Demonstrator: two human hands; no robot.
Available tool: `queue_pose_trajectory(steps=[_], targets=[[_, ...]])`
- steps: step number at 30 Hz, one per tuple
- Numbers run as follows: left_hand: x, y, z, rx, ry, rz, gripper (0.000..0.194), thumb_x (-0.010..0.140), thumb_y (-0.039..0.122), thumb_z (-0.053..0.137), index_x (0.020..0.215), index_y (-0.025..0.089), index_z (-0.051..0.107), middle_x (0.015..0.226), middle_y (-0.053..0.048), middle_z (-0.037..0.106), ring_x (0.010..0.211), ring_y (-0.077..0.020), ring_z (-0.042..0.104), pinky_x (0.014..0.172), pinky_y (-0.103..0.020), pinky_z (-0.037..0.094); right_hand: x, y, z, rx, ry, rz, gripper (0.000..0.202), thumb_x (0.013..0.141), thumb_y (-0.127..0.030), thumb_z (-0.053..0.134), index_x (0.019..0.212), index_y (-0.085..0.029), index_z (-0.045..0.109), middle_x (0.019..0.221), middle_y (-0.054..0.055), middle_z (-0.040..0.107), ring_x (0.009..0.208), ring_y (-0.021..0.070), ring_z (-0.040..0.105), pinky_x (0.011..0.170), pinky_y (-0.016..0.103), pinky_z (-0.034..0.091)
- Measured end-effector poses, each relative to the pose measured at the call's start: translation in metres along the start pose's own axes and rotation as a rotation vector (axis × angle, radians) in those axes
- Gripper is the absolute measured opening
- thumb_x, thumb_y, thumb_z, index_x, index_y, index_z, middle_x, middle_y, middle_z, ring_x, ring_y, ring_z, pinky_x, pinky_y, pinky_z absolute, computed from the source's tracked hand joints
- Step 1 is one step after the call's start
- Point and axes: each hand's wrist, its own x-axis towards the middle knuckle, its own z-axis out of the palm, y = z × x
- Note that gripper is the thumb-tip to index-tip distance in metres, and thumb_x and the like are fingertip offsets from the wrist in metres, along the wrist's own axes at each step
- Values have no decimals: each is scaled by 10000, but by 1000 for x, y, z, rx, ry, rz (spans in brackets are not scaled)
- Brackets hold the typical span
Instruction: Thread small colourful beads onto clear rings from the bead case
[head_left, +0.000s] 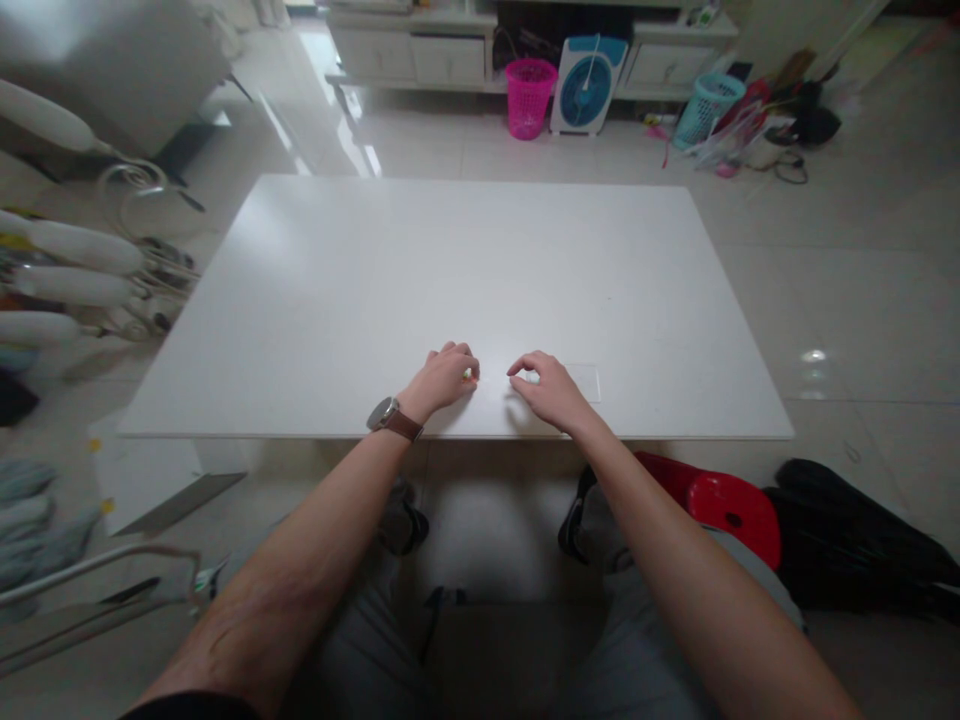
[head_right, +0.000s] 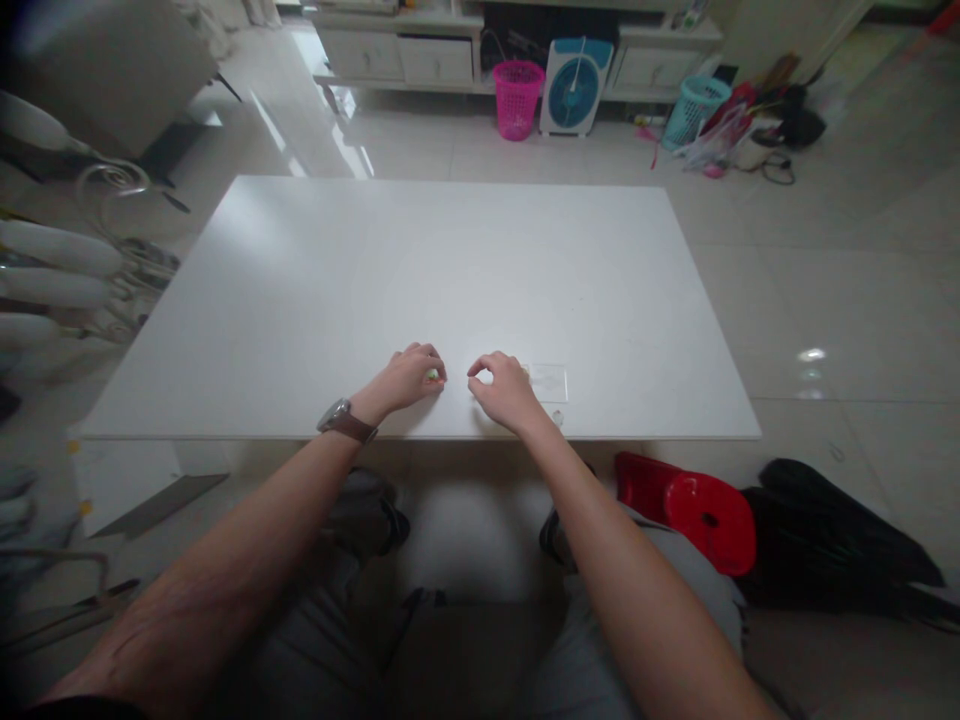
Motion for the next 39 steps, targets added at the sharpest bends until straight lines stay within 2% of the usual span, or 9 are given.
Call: queue_pose_trajectory(steps=[9,15,25,31,39], targets=[[2,-3,2,-19,-2,18,108,843,207,622,868,216,726,1075,-88,643,1083,-275,551,869,-398,456,0,0,1,-17,-16,-5,99,830,-202,599,845,-230,692,995,53,675,1021,240,591,984,419,442],[2,-6,4,-27,15,14,243,838,232,638,1075,235,693,1115,-78,654,1074,-265,567,888,-390,453,0,1,0,-16,-18,-26,93,830,-207,601,836,-234,689,973,45,669,997,232,591,980,413,442],[2,-2,-2,9,-68,-26,182,853,245,609,1002,227,713,1070,-81,662,1055,-262,581,868,-374,450,0,1,1,-23,-25,-15,102,835,-206,597,850,-228,695,992,51,674,1011,233,589,988,416,436],[-1,2,-3,20,-39,-54,350,839,329,674,1183,268,655,1147,-93,654,1089,-288,566,889,-404,442,-1,1,0,-24,-31,-20,100,840,-213,596,851,-232,694,989,50,669,1010,234,586,985,416,435],[-2,9,-8,44,-55,-65,279,862,366,683,1121,263,683,1124,-104,657,1108,-302,554,906,-428,420,-1,0,0,-31,-37,-12,101,842,-217,595,858,-230,695,1005,56,671,1034,241,586,996,424,436]])
